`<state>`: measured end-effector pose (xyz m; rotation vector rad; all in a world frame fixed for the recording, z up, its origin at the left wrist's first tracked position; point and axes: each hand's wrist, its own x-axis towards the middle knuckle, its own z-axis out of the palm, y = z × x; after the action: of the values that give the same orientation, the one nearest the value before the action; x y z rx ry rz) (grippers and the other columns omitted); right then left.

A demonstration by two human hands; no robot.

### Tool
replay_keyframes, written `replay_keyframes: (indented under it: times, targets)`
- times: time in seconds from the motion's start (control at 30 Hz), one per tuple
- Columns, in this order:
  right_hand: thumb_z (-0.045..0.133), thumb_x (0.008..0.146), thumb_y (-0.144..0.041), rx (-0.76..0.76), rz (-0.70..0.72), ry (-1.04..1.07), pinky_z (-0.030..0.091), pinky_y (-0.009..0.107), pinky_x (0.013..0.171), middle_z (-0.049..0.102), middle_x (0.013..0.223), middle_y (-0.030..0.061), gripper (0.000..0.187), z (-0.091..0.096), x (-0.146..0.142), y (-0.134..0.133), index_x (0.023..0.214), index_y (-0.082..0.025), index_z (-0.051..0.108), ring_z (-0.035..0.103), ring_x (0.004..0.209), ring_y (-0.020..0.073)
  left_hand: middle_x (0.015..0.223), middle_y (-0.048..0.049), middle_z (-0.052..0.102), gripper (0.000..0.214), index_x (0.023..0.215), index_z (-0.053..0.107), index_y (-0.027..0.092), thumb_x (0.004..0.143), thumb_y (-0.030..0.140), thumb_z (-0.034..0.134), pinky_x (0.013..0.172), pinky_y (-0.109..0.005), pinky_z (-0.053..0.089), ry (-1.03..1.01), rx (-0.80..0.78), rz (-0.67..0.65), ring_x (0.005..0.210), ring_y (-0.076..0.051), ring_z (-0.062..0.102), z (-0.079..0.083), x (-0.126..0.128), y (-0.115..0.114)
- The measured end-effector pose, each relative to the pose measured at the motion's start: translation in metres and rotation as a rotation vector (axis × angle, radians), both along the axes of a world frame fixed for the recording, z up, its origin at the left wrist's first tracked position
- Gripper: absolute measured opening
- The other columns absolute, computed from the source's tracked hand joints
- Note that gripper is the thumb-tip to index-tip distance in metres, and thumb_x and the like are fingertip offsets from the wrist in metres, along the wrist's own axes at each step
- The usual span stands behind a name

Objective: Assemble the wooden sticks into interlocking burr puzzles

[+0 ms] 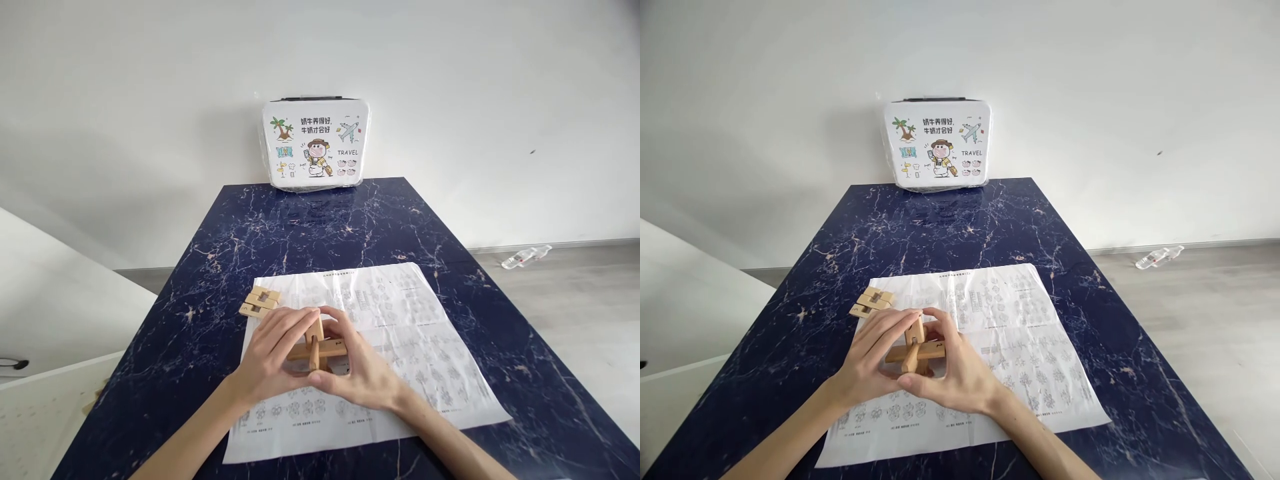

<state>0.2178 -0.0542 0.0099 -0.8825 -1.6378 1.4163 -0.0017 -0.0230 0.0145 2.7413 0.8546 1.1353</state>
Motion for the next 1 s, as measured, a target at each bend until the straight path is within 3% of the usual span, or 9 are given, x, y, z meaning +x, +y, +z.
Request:
replay_keyframes:
  times: [0.2, 0.33, 0.43, 0.5, 0.63, 0.77, 0.9, 1.0]
  targets:
    - [0.075, 0.093, -0.041, 0.011, -0.116, 0.065, 0.061, 0.054, 0.103, 0.066, 0.134, 0.0141, 0.066, 0.000, 0.011, 0.006, 0.147, -0.028, 0.040, 0.072, 0.116, 0.0295, 0.134, -0.0131, 0.075, 0.101, 0.166, 0.036, 0.028, 0.084, 0.053, 0.088, 0.104, -0.053, 0.060, -0.014, 0.059, 0.100, 0.116, -0.036, 0.076, 0.005, -0.002, 0.004]
    - [0.069, 0.098, -0.050, 0.064, -0.333, 0.058, 0.063, 0.051, 0.098, 0.062, 0.137, 0.0130, 0.051, -0.004, 0.025, 0.016, 0.139, -0.029, 0.046, 0.072, 0.114, 0.0287, 0.132, -0.0141, 0.074, 0.106, 0.165, 0.039, 0.026, 0.079, 0.055, 0.093, 0.104, -0.054, 0.060, -0.046, 0.079, 0.181, 0.115, -0.038, 0.074, 0.006, -0.005, 0.007]
    - [0.078, 0.092, -0.048, 0.149, -0.586, -0.182, 0.059, 0.059, 0.104, 0.059, 0.144, 0.0157, 0.069, -0.014, 0.030, 0.021, 0.147, -0.028, 0.043, 0.069, 0.120, 0.0337, 0.131, -0.0145, 0.073, 0.105, 0.164, 0.040, 0.025, 0.078, 0.055, 0.093, 0.102, -0.054, 0.060, -0.070, 0.076, 0.190, 0.114, -0.038, 0.074, 0.006, -0.004, 0.006]
    - [0.081, 0.089, -0.044, 0.209, -0.628, -0.387, 0.054, 0.066, 0.107, 0.058, 0.147, 0.0184, 0.078, -0.023, 0.030, 0.023, 0.154, -0.026, 0.040, 0.062, 0.130, 0.0396, 0.132, -0.0142, 0.072, 0.103, 0.164, 0.041, 0.026, 0.079, 0.054, 0.092, 0.102, -0.054, 0.060, -0.089, 0.049, 0.181, 0.115, -0.037, 0.074, 0.006, -0.003, 0.005]
    - [0.079, 0.089, -0.032, 0.363, -0.559, -0.561, 0.047, 0.072, 0.113, 0.060, 0.147, 0.0187, 0.076, -0.034, 0.027, 0.023, 0.157, -0.024, 0.043, 0.054, 0.139, 0.0429, 0.134, -0.0131, 0.072, 0.101, 0.163, 0.041, 0.028, 0.079, 0.057, 0.090, 0.103, -0.055, 0.059, -0.085, -0.010, 0.174, 0.116, -0.037, 0.074, 0.005, -0.002, 0.002]
    - [0.067, 0.103, -0.032, 0.500, -0.459, -0.465, 0.045, 0.072, 0.116, 0.052, 0.161, 0.0143, 0.055, -0.019, 0.029, 0.020, 0.155, -0.031, 0.050, 0.045, 0.151, 0.0403, 0.136, -0.0135, 0.071, 0.098, 0.161, 0.043, 0.028, 0.080, 0.057, 0.089, 0.103, -0.054, 0.060, -0.106, -0.089, 0.161, 0.119, -0.037, 0.073, 0.005, -0.003, 0.001]
    - [0.058, 0.110, -0.033, 0.465, -0.241, -0.274, 0.060, 0.054, 0.100, 0.074, 0.126, 0.0103, 0.030, 0.000, 0.030, 0.012, 0.139, -0.031, 0.064, 0.070, 0.119, 0.0308, 0.137, -0.0132, 0.071, 0.098, 0.159, 0.046, 0.028, 0.077, 0.058, 0.091, 0.105, -0.055, 0.061, -0.128, -0.228, 0.146, 0.122, -0.037, 0.072, 0.004, -0.004, 0.001]
    - [0.060, 0.110, -0.036, 0.470, -0.202, -0.285, 0.063, 0.042, 0.081, 0.075, 0.104, 0.0081, 0.022, 0.000, 0.026, 0.008, 0.127, -0.026, 0.068, 0.072, 0.092, 0.0252, 0.138, -0.0130, 0.071, 0.098, 0.158, 0.048, 0.029, 0.075, 0.059, 0.091, 0.104, -0.057, 0.061, -0.125, -0.302, 0.125, 0.121, -0.037, 0.072, 0.002, -0.004, 0.000]
